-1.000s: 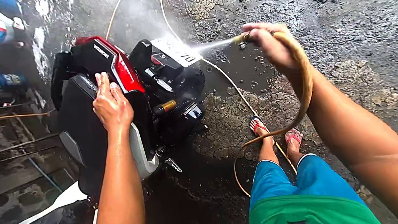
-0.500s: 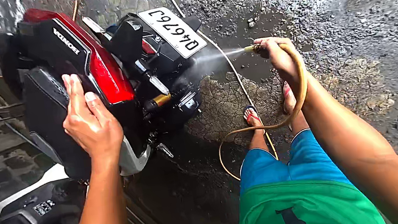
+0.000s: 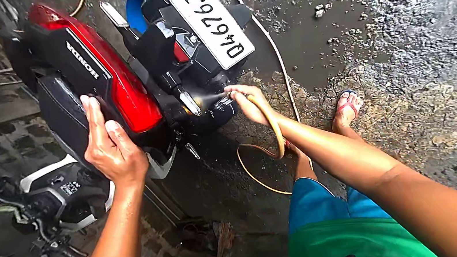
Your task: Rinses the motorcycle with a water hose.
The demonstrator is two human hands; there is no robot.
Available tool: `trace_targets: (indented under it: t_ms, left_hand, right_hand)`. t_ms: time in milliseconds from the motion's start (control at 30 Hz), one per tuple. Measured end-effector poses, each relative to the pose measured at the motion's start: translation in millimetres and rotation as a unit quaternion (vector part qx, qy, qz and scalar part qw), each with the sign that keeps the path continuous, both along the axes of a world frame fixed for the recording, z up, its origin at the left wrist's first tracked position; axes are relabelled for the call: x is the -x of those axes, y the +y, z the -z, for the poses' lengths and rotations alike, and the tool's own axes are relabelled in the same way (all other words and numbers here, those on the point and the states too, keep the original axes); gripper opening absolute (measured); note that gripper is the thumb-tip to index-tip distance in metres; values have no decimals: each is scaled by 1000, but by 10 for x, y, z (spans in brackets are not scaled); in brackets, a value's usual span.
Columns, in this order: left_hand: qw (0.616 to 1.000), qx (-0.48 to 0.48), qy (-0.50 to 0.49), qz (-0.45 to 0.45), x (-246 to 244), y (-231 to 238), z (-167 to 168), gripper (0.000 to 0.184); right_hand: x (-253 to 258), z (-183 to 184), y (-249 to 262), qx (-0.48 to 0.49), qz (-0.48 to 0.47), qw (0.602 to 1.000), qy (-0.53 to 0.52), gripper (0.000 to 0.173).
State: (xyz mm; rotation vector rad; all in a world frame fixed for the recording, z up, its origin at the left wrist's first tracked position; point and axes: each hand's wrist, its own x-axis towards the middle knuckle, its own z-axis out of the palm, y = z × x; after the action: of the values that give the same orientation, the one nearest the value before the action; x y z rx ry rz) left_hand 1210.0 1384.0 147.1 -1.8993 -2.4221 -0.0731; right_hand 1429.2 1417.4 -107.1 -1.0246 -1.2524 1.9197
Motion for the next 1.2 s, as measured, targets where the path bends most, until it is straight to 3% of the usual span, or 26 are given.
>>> trace_targets:
  t_ms: [300,400,467,567,700,833,967,1100,1200]
  left_hand:
    - [1000,9,18,-4,-8,-3,-24,56]
    - [1000,10,15,-6,-12,-16,-30,56]
    - [1000,9,13,-8,-4,2,-27,55]
    - [1000,1,7,-7,0,-3,-12,55]
    - [1000,10,26,-6,11,-33,-16,53]
    - [1000,-14,22,6,4,-20,9,50]
    - [998,-47,33,0,67,-95,37,50]
    - [997,-73,28,3,79,-128,61,47]
    - [997,-78,23,11,25,-91,66,47]
  right_hand:
    - [602,-432,-223,-189,-55,980,-31,35]
    - [415,-580,-250,-182,-72,978,-69,35]
    - [235,-489,-177,-171,-86,972,-135,42]
    - [-104,-322,-74,-139,-15,970,-200,43]
    - [-280,-483,-350,-168,-43,972,-160,40]
    - [-141,-685,-474,-207,5,971,-120,39]
    - [-41,-745,-482,-230,-55,965,-116,41]
    - [-608,-516,-213,-166,-52,959,-226,48]
    - [-1180,-143,-74,-86,38,957,-274,44]
